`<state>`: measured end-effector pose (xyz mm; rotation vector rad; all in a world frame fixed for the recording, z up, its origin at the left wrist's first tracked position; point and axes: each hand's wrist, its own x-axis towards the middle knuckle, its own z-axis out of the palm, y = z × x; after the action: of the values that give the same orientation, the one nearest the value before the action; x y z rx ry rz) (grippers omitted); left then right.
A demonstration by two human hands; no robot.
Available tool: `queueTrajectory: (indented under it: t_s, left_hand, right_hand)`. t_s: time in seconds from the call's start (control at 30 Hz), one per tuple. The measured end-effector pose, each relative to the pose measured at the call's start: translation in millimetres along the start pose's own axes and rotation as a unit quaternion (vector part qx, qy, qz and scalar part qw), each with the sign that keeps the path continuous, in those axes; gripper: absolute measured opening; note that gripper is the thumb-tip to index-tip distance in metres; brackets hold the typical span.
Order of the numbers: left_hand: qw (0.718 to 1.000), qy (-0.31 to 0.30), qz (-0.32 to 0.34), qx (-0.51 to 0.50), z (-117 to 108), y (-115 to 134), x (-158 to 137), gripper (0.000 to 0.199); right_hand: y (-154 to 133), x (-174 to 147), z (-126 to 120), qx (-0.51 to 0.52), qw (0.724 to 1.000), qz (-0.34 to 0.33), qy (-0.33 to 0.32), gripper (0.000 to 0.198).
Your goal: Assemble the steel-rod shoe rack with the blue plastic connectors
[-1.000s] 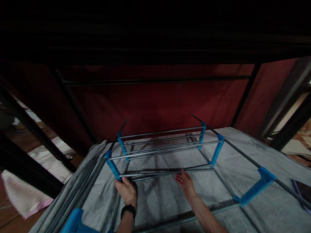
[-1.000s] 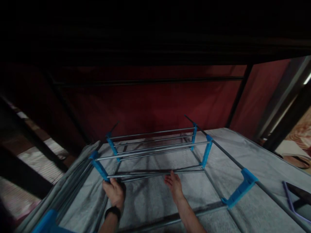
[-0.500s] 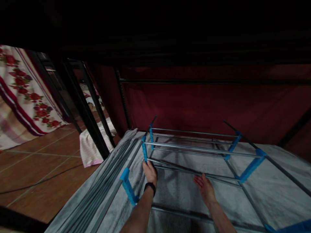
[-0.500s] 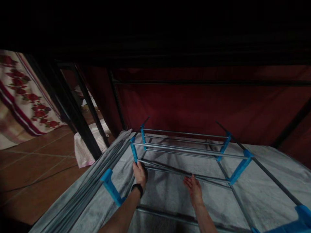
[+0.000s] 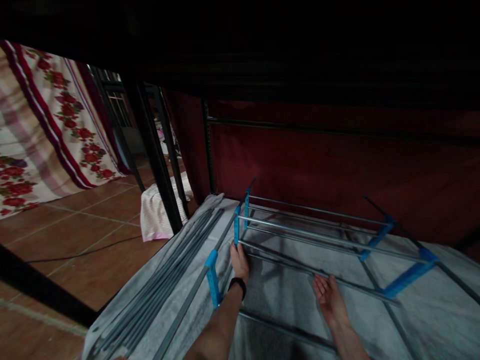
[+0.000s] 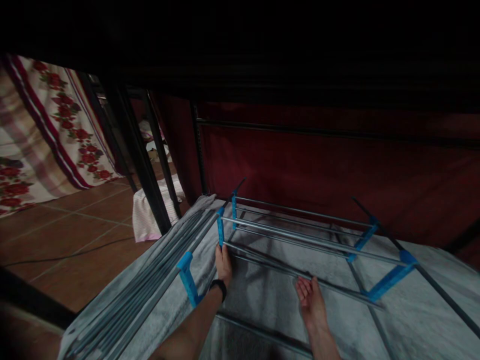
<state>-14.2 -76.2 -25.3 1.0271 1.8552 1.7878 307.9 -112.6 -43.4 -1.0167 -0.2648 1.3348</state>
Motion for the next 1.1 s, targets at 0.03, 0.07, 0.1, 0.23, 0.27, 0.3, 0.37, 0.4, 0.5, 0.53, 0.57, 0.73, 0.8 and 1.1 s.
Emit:
queueTrajectory:
  t_s: [0.03,0.07,0.1,0.23,0.27,0.3,0.37,0.4,0.5,0.53,0.57,0.73,0.8,1.1]
  left_hand:
    - [1.000,0.002,-0.001,-0.005,0,1,0,0.060]
    - [1.000,0.005,-0.001,-0.011,-1,2,0,0.060]
    - [1.000,0.008,-0.001,-0.016,-1,3,0,0.060]
    - [1.000,0.015,-0.006,-0.013,-2,5,0,0.059]
    - [1.000,0.015,-0.008,-0.007,-2,5,0,0.059]
    - [1.000,0.015,-0.010,-0.001,-2,4,-1,0.059]
    - [1.000,0.019,-0.008,0.005,-3,3,-2,0.058]
    - [1.000,0.023,-0.005,0.005,-3,3,-3,0.058]
    - [0.999,0.034,0.000,0.002,-2,1,-5,0.056]
    - [0.999,0.036,0.001,0.002,-2,0,-5,0.055]
    - [0.999,0.036,-0.001,0.003,-1,0,-5,0.055]
    - [0.999,0.044,-0.019,0.015,0,0,-3,0.052]
    - [0.999,0.043,-0.023,0.018,0,-1,-3,0.052]
    - [0.996,0.072,-0.015,0.058,0,-1,1,0.049]
  right_hand:
    - [-4,-3,3,0.007,1.000,-0.009,-0.002,0.023]
    - [-8,-7,6,0.014,1.000,-0.018,-0.004,0.022]
    - [-12,-10,9,0.019,0.999,-0.029,-0.007,0.023]
    - [-25,-21,24,0.013,0.996,-0.086,-0.015,0.033]
    - [-28,-24,28,0.006,0.995,-0.100,-0.015,0.036]
    - [-30,-25,33,0.000,0.994,-0.112,-0.013,0.038]
    - [-35,-28,41,-0.011,0.991,-0.130,-0.001,0.042]
    - [-36,-28,45,-0.015,0.990,-0.137,0.007,0.043]
    - [-39,-28,55,-0.020,0.988,-0.154,0.026,0.046]
    - [-39,-27,57,-0.020,0.987,-0.157,0.029,0.047]
    - [-39,-26,59,-0.019,0.986,-0.160,0.030,0.047]
    - [-37,-19,65,-0.012,0.986,-0.165,0.024,0.047]
    - [-35,-15,66,-0.012,0.986,-0.164,0.022,0.047]
    - [-36,-22,86,-0.023,0.986,-0.154,0.066,0.049]
